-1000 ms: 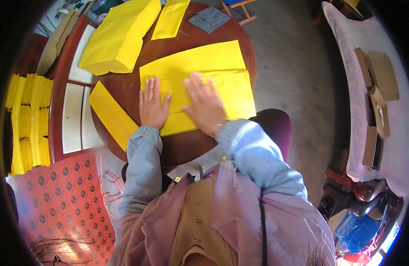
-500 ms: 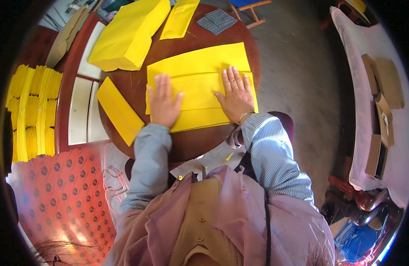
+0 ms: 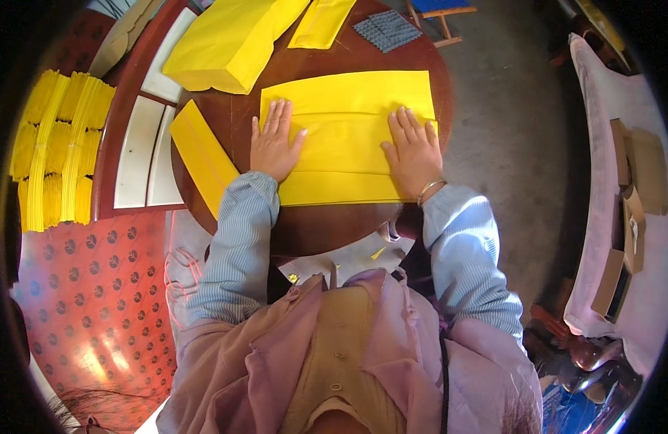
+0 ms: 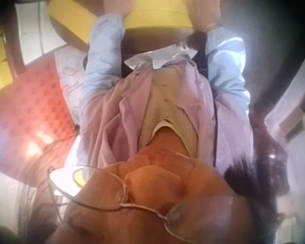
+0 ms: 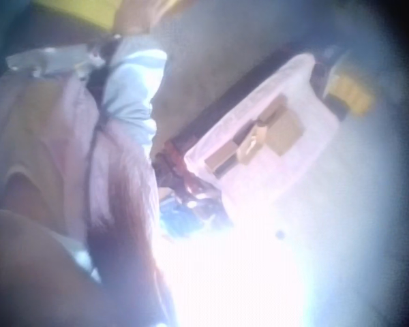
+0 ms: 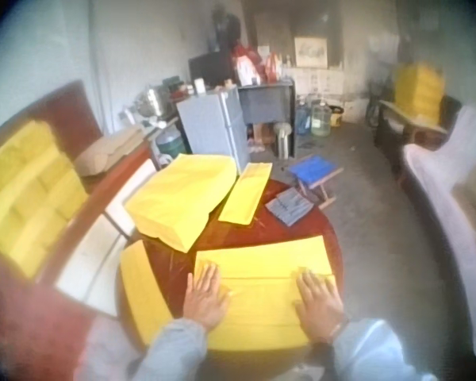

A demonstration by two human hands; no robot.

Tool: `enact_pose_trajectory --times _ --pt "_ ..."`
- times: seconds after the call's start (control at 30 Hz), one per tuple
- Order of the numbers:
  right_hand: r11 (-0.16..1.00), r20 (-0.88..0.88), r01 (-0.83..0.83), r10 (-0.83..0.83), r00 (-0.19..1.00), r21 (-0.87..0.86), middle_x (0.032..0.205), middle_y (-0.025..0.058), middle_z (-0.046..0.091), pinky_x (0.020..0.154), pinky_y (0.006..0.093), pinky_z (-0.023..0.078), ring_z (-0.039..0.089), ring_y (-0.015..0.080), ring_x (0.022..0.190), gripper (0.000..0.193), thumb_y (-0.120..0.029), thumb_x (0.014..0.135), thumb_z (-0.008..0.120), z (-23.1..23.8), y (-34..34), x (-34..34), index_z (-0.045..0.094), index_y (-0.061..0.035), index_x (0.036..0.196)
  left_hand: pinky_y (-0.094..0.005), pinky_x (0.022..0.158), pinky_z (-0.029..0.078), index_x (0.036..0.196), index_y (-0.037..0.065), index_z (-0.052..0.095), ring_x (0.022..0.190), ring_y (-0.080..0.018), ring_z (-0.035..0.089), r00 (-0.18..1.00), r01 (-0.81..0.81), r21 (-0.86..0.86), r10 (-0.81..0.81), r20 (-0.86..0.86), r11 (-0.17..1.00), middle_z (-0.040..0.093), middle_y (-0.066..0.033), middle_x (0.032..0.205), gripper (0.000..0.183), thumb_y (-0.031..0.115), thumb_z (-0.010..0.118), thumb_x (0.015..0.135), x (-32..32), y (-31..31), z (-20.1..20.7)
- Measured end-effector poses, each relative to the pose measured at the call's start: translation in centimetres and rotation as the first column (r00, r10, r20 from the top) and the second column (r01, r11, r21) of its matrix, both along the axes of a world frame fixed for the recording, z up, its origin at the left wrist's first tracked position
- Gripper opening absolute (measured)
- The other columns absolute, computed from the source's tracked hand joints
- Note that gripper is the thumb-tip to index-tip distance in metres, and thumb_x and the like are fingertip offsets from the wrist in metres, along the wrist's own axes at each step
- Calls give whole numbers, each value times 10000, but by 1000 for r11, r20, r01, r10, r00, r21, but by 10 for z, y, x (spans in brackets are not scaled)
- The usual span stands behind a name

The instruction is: The person folds yellow paper sheets on a round table, repeatedly folding and unfolding them to create creases. They handle multiple sheets, stacking some and moving others aside while continuing the folding process.

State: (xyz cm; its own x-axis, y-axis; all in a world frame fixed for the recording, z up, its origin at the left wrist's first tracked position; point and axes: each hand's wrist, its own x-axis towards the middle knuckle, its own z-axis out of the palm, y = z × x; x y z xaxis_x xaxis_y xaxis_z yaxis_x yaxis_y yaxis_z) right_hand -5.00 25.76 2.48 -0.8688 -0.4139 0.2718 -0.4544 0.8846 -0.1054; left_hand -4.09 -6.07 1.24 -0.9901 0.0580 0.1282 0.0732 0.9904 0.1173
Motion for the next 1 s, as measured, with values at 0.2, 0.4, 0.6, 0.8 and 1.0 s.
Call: enact_pose_trajectory --times 0.2,0.4,0.6,0.8,1.0 --pt "974 290 -113 168 942 -198 1255 83 735 1049 464 485 613 292 1246 337 -254 899 753 29 43 -72 759 -141 1217 -523 1316 123 1646 68 329 1630 -328 185 968 -60 88 79 -236 994 354 -165 1699 662 389 508 1095 19 11 29" --pt "932 635 -166 343 692 -323 939 89 766 765 367 547 701 237 940 202 -213 820 833 32 48 -124 752 -94 963 -433 1055 541 1341 -51 567 1248 -327 653 853 -364 929 424 303 68 666 -168 1246 363 147 632 1044 99 51 30" --pt "939 584 -249 344 736 -239 943 107 755 789 363 559 719 242 882 240 -214 797 899 45 46 -118 714 -84 879 -335 980 615 1181 -102 639 1116 -289 723 868 -388 714 29 495 -583 690 -173 1183 207 59 598 1057 113 86 28" --pt "961 693 -242 265 671 -133 947 73 743 774 342 556 697 224 841 248 -200 813 890 52 38 -117 682 -86 885 -361 1084 566 1312 -99 563 1223 -309 670 842 -432 655 -17 539 -619 661 -199 1268 315 122 582 1089 102 100 19" --pt "877 679 -302 480 555 -373 809 29 687 661 297 503 637 118 757 159 -152 850 814 56 48 -117 685 -79 908 -443 1095 544 1387 -50 512 1306 -357 606 927 -361 771 -117 355 -524 636 -196 1342 392 170 602 1075 95 113 -12"
